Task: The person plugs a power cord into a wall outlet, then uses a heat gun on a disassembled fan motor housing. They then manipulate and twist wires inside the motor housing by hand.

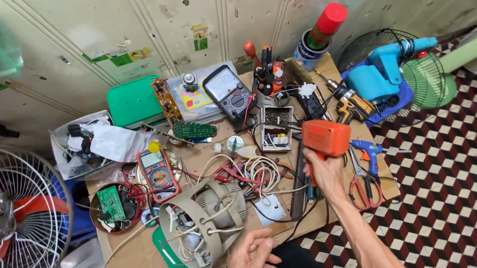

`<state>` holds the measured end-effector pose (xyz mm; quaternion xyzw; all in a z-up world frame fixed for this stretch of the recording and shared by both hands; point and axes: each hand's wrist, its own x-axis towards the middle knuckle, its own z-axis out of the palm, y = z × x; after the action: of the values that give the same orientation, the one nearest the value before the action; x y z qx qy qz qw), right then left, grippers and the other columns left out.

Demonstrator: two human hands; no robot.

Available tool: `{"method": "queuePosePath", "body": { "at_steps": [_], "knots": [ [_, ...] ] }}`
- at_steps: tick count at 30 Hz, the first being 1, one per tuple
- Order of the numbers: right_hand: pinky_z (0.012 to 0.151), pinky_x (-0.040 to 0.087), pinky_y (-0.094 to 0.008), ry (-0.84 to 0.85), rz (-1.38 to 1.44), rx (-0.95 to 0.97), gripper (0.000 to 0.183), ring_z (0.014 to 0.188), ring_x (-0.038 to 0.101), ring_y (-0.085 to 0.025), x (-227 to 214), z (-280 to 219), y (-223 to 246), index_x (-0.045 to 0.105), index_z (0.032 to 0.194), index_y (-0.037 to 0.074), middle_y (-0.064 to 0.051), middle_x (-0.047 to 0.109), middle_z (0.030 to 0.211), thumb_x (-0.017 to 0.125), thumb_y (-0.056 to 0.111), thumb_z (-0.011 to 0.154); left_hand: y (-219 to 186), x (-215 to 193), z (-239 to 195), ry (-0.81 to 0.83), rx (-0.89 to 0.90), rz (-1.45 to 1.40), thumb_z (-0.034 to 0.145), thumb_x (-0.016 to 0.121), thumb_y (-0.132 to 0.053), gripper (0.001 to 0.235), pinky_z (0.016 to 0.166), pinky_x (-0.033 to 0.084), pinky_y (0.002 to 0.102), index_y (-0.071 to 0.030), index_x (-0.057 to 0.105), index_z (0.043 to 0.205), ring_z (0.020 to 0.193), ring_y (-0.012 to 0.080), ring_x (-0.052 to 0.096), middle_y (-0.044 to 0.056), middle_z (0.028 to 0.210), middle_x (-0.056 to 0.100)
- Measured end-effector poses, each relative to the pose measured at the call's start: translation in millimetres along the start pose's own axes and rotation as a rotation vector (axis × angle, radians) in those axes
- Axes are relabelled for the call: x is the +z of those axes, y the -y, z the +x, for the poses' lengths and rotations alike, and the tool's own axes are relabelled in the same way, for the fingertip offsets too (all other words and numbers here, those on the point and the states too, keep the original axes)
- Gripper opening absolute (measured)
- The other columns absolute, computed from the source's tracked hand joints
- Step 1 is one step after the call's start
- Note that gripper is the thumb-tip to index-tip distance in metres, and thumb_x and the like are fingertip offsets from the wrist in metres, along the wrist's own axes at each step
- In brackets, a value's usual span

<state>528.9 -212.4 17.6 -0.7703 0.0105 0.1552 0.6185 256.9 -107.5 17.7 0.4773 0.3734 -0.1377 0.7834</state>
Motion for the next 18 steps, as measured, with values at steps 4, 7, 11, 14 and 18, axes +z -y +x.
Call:
{"method": "queuePosePath", "body": {
  "at_steps": [4,7,11,14,18],
  "knots": [
    [0.05,0.05,-0.033,0.087,-0.253,0.053,0.032,0.051,0.062,-0.017,3.5,52.6,-27.0,0.072,0.091,-0.002,-0.012,0.068,0.064,0.071,0.029,0.091,29.6,12.8,16.5,-0.129,0.021,-0.072,0.095,0.064,-0.027,0.044,0.065,0.061,0.028,-0.007,0.061,0.134,0.079,0.0143,0.074,0.01,0.108,0.078],
    [0.055,0.052,-0.034,0.106,-0.379,-0.013,0.04,0.053,0.065,-0.018,7.6,73.1,-45.7,0.071,0.081,-0.003,-0.008,0.067,0.059,0.072,0.036,0.089,41.7,21.8,23.3,-0.194,0.017,-0.122,0.094,0.065,-0.026,0.043,0.066,0.061,0.028,-0.008,0.062,0.134,0.081,0.0135,0.074,0.01,0.108,0.077],
    [0.058,0.052,-0.037,0.102,-0.401,-0.096,0.041,0.056,0.066,-0.02,11.3,83.2,-57.5,0.07,0.083,-0.005,-0.011,0.067,0.06,0.071,0.036,0.089,47.6,32.7,28.2,-0.263,0.011,-0.173,0.094,0.066,-0.025,0.041,0.069,0.062,0.029,-0.009,0.064,0.132,0.083,0.0136,0.074,0.01,0.108,0.077],
    [0.06,0.052,-0.038,0.104,-0.416,-0.125,0.041,0.056,0.066,-0.021,11.5,85.4,-57.1,0.07,0.085,-0.005,-0.011,0.066,0.06,0.071,0.036,0.089,46.8,40.7,29.6,-0.304,0.021,-0.21,0.094,0.066,-0.023,0.04,0.07,0.062,0.03,-0.008,0.065,0.131,0.084,0.014,0.074,0.01,0.107,0.078],
    [0.059,0.052,-0.035,0.108,-0.416,-0.053,0.041,0.055,0.065,-0.019,10.3,80.4,-45.1,0.072,0.084,-0.004,-0.011,0.067,0.059,0.071,0.037,0.09,51.7,46.6,34.0,-0.331,0.038,-0.231,0.094,0.066,-0.023,0.038,0.071,0.062,0.03,-0.008,0.066,0.129,0.084,0.0134,0.073,0.009,0.106,0.078]
  ]
}}
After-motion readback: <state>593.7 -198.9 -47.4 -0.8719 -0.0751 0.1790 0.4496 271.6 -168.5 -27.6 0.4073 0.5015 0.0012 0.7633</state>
